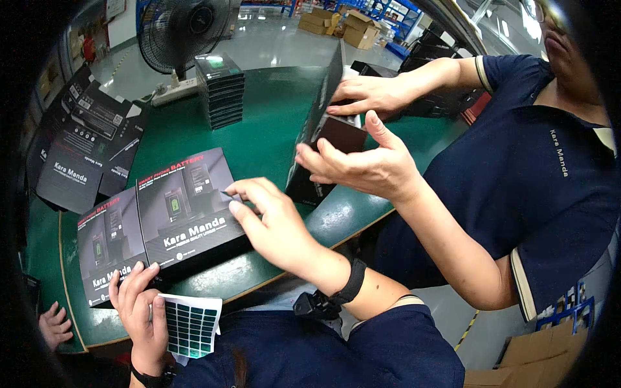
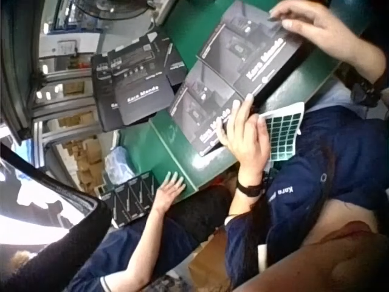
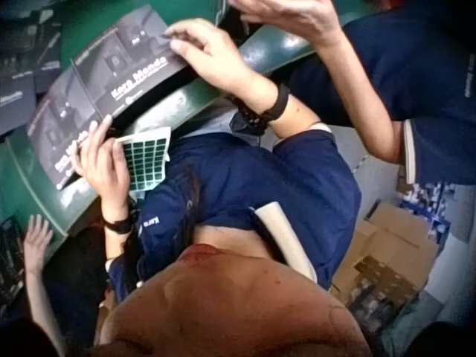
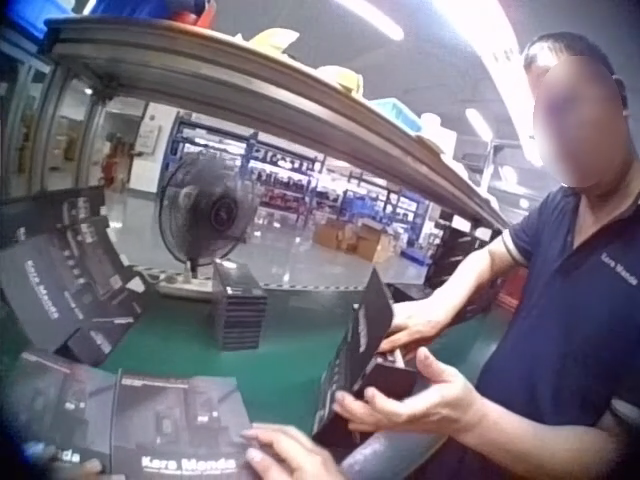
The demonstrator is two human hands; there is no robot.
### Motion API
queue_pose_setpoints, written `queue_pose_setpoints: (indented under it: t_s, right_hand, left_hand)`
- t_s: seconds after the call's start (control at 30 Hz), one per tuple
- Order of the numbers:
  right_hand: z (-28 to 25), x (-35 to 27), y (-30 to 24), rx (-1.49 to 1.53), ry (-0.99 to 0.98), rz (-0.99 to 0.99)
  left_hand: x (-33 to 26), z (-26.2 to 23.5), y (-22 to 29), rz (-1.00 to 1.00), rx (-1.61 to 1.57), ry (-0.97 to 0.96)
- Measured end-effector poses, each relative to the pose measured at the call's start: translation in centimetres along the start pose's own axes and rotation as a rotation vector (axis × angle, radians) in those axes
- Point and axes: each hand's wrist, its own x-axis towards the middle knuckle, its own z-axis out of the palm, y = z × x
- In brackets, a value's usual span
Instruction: Apply labels to electronic product boxes and stack them on the assembly line workstation.
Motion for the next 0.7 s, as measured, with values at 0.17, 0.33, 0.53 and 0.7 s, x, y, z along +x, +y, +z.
queue_pose_setpoints:
  t_s: [0.17, 0.33, 0.53, 0.7]
  right_hand:
    - [-2.7, 2.2, 0.4, -0.044, -0.186, -0.233]
    - [-4.1, 2.6, -0.4, -0.146, -0.454, -0.276]
    - [-3.9, 2.9, -0.9, -0.185, -0.541, -0.171]
    - [-3.8, 3.0, -0.5, -0.151, -0.574, -0.123]
  left_hand:
    - [-0.6, 0.3, 0.4, -0.030, 0.133, -0.006]
    - [-0.5, 0.3, 0.1, 0.022, 0.075, 0.054]
    - [-0.8, 0.4, -0.3, 0.023, 0.045, 0.059]
    - [-1.4, 0.4, -1.0, -0.042, 0.123, 0.127]
